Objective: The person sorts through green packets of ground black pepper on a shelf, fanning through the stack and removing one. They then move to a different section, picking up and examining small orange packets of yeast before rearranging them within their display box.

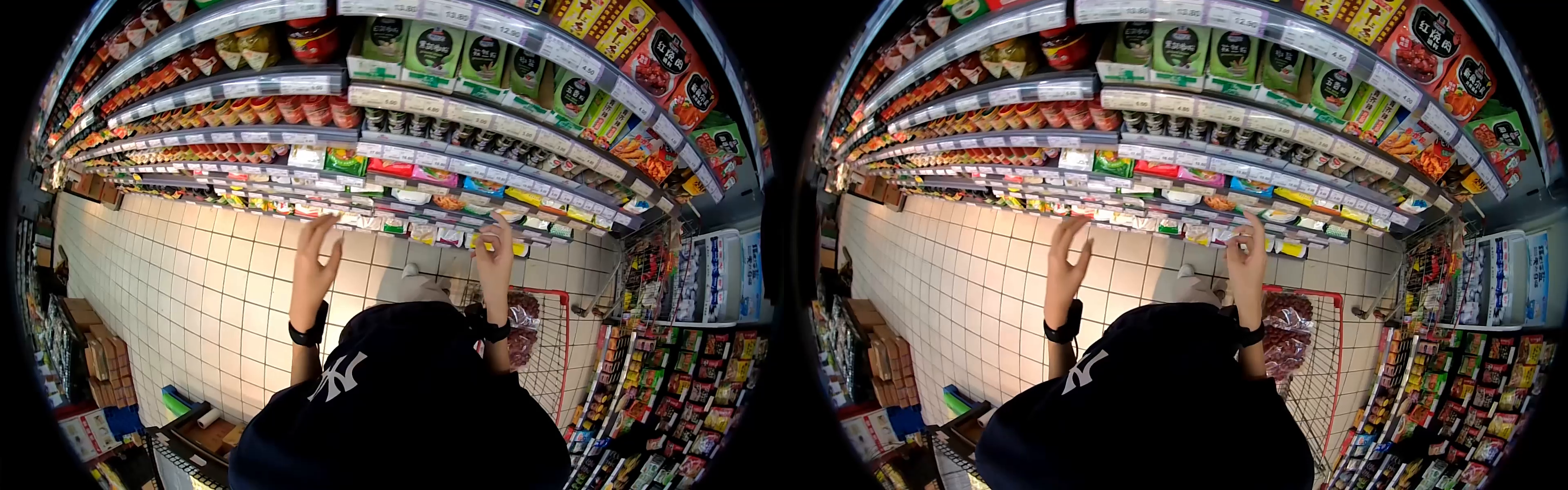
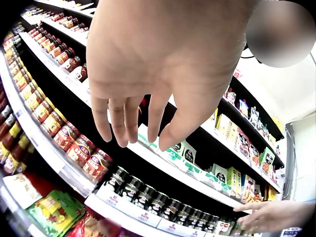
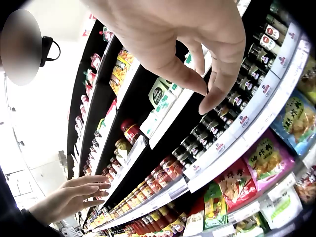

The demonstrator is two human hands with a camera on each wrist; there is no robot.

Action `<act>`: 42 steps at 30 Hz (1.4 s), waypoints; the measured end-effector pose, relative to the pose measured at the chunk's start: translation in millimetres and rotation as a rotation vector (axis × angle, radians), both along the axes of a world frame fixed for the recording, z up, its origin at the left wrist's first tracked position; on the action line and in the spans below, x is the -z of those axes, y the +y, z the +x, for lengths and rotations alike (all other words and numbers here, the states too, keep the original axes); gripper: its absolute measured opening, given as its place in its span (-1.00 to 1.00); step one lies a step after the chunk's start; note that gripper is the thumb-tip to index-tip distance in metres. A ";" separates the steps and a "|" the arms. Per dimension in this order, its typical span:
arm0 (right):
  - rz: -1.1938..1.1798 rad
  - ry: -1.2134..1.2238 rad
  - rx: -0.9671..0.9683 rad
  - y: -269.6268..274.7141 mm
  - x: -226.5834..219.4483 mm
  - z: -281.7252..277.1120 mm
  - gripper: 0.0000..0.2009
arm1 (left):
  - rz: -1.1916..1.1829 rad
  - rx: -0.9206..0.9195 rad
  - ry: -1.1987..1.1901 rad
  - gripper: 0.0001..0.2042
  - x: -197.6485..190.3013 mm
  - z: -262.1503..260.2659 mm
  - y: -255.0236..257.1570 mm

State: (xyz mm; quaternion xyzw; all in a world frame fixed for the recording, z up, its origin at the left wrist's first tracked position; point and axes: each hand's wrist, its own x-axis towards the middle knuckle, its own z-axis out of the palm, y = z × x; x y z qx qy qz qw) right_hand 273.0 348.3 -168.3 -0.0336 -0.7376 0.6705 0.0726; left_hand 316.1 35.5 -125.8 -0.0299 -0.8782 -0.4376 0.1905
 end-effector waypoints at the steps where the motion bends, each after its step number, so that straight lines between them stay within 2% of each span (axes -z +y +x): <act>1: 0.073 0.050 -0.024 -7.1 6.9 9.0 -0.48 | -0.001 0.011 -0.018 -0.64 -0.1 12.3 -1.4; 3: 0.260 0.099 -0.105 -23.5 8.1 27.0 -0.46 | 0.006 0.030 -0.067 -0.66 -1.6 34.0 -6.8; 4: 0.260 0.086 -0.107 -33.2 9.4 35.4 -0.46 | 0.006 0.030 -0.080 -0.66 0.5 44.1 -10.3; 6: 0.235 -0.014 -0.287 -60.6 6.9 52.1 -0.48 | 0.081 0.104 -0.132 -0.63 6.2 62.9 -15.7; 7: 0.118 -0.142 -0.387 -73.4 1.8 63.0 -0.43 | 0.025 0.174 -0.108 -0.61 7.6 69.3 -14.6; 8: 0.119 -0.151 -0.387 -87.8 -5.5 72.9 -0.43 | 0.060 0.270 -0.070 -0.57 0.2 74.2 -6.2; 10: -0.145 -0.327 -0.644 -117.2 -14.9 90.3 -0.37 | 0.011 0.474 -0.053 -0.46 -3.6 85.8 6.3; 11: -0.297 -0.472 -0.638 -129.5 -7.0 102.4 -0.27 | 0.013 0.475 -0.056 -0.46 -1.8 94.9 12.6; 12: -0.294 -0.472 -0.635 -138.7 -13.9 108.7 -0.27 | -0.100 0.463 -0.046 -0.40 1.3 102.4 19.0; 13: -0.456 -0.430 -0.722 -146.4 -24.4 114.6 -0.23 | -0.213 0.448 -0.039 -0.34 4.6 110.4 20.2; 14: -0.618 -0.386 -0.805 -152.0 -30.1 120.0 -0.20 | -0.209 0.449 -0.040 -0.34 8.1 116.2 15.7; 16: -0.562 -0.326 -0.765 -156.7 -30.1 129.1 -0.13 | -0.388 0.301 -0.074 -0.27 13.1 125.8 3.0; 18: -0.535 -0.161 -0.852 -155.8 -41.9 131.5 -0.08 | -0.361 0.283 -0.075 -0.27 14.5 132.9 -7.8; 20: -0.488 -0.170 -0.870 -158.8 -45.9 135.2 -0.02 | -0.336 0.268 -0.076 -0.26 14.9 138.8 -17.1; 22: -0.453 -0.170 -0.853 -162.5 -48.8 138.2 0.01 | -0.238 0.338 -0.116 -0.24 14.1 141.6 -20.3; 24: -0.442 -0.166 -0.880 -164.1 -52.3 136.7 0.02 | -0.251 0.332 -0.124 -0.24 14.7 143.2 -23.6; 27: -0.300 -0.158 -0.936 -164.8 -50.4 125.5 0.09 | -0.258 0.335 -0.135 -0.24 9.1 138.4 -31.7; 36: -0.297 0.016 -1.047 -193.4 -77.6 56.1 0.08 | -0.282 0.323 -0.080 -0.16 -41.4 78.4 -70.1; 42: -0.108 0.136 -1.043 -200.5 -89.3 -8.3 0.06 | -0.264 0.348 -0.060 -0.14 -56.0 15.4 -83.9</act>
